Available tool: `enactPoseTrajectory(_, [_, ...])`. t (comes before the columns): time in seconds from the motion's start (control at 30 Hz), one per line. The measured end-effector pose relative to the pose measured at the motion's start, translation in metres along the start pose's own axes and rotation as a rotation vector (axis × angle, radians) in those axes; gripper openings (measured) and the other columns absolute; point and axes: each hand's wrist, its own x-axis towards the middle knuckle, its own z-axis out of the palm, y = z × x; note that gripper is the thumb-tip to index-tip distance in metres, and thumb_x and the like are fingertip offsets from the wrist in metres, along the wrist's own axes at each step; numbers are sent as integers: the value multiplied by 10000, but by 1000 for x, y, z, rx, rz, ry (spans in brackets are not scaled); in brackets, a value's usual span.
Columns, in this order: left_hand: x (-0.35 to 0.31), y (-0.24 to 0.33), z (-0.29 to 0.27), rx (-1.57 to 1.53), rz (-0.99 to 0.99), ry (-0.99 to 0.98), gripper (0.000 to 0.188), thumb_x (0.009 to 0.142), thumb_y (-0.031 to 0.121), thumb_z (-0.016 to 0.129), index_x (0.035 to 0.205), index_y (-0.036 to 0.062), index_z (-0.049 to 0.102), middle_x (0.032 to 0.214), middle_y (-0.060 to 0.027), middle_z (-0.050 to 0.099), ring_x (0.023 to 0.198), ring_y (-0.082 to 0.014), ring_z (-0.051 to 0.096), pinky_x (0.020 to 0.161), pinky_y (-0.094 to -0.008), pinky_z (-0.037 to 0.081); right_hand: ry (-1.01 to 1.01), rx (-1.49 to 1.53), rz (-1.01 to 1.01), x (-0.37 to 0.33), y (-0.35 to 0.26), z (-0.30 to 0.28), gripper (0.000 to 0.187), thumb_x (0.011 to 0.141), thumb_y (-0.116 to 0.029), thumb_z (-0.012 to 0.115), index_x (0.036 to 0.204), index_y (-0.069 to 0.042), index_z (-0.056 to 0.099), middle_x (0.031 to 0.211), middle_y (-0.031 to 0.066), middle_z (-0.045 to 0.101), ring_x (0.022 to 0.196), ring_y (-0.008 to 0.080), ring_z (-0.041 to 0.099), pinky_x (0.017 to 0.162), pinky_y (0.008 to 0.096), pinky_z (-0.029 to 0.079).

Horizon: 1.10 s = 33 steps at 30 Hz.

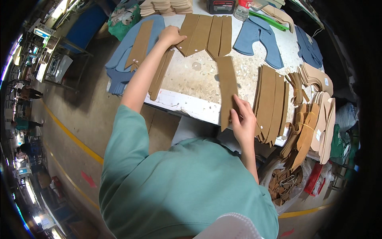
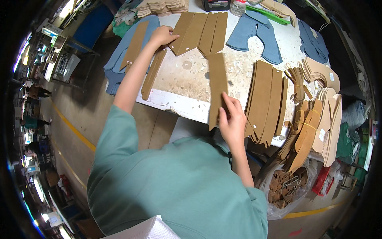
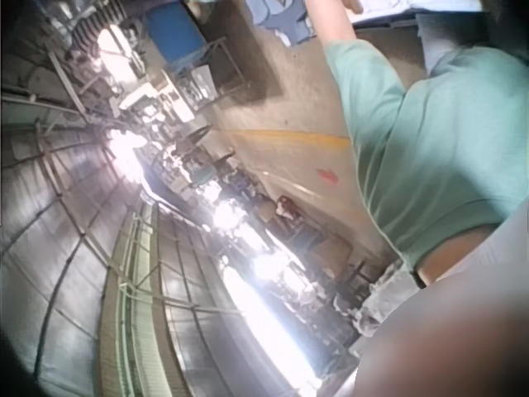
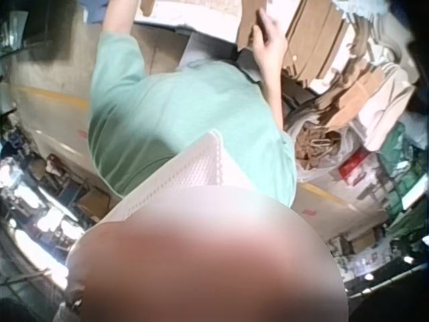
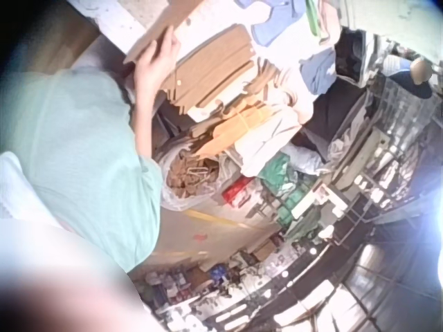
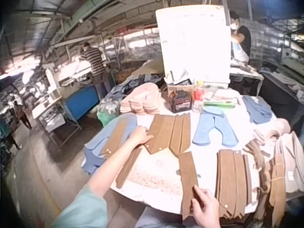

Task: The person sorts and stacks brown cardboard pieces on a table, aligning them into neat piles. The person repeatedly picks up individual pieces, aligns edges, and places them into growing stacks.

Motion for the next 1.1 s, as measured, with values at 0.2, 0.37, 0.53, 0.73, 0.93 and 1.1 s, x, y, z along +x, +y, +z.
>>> enactPoseTrajectory(0.2, [5,-4,6,-231,17,155,521,745,358,807,1184,120,659,1045,-109,713,998,-270,674,878,-395,528,-70,101,197,-33,-2,-29,457,906,66,556,1352,-31,568,1110,57,588,784,68,556,669,240,532])
enactPoseTrajectory(0.37, [25,-11,-15,-966,-9,55,495,873,175,728,1333,134,549,1093,-42,709,999,-147,660,884,-330,506,-37,122,126,-35,10,-23,492,915,59,571,1394,-37,516,1150,94,587,786,105,620,715,235,530])
enactPoseTrajectory(0.53, [31,9,-66,-1614,245,-45,310,894,17,648,1203,25,635,1068,-63,694,954,-124,653,785,-214,530,-37,488,197,-30,12,0,495,923,93,546,1407,15,480,1214,75,526,823,68,580,787,241,578])
enactPoseTrajectory(0.73, [-98,50,-77,-1669,289,-31,422,854,46,706,1258,26,589,1075,-71,701,942,-149,663,800,-288,544,-42,481,151,-30,9,11,503,916,92,558,1406,4,485,1208,84,513,822,73,590,775,244,594])
enactPoseTrajectory(0.93, [-226,65,-1,-1290,108,-423,436,899,16,647,1328,8,573,1319,-81,565,1001,-61,605,875,-182,485,-42,414,215,-25,5,4,522,899,76,590,1404,-25,504,1230,73,496,799,55,582,628,191,568])
enactPoseTrajectory(1.1, [-260,71,25,-1178,142,-239,465,878,-35,637,1336,0,566,1310,-60,488,912,-73,557,836,-197,506,-104,482,283,-20,3,-3,523,896,65,601,1403,-29,511,1237,61,498,788,34,567,569,175,504])
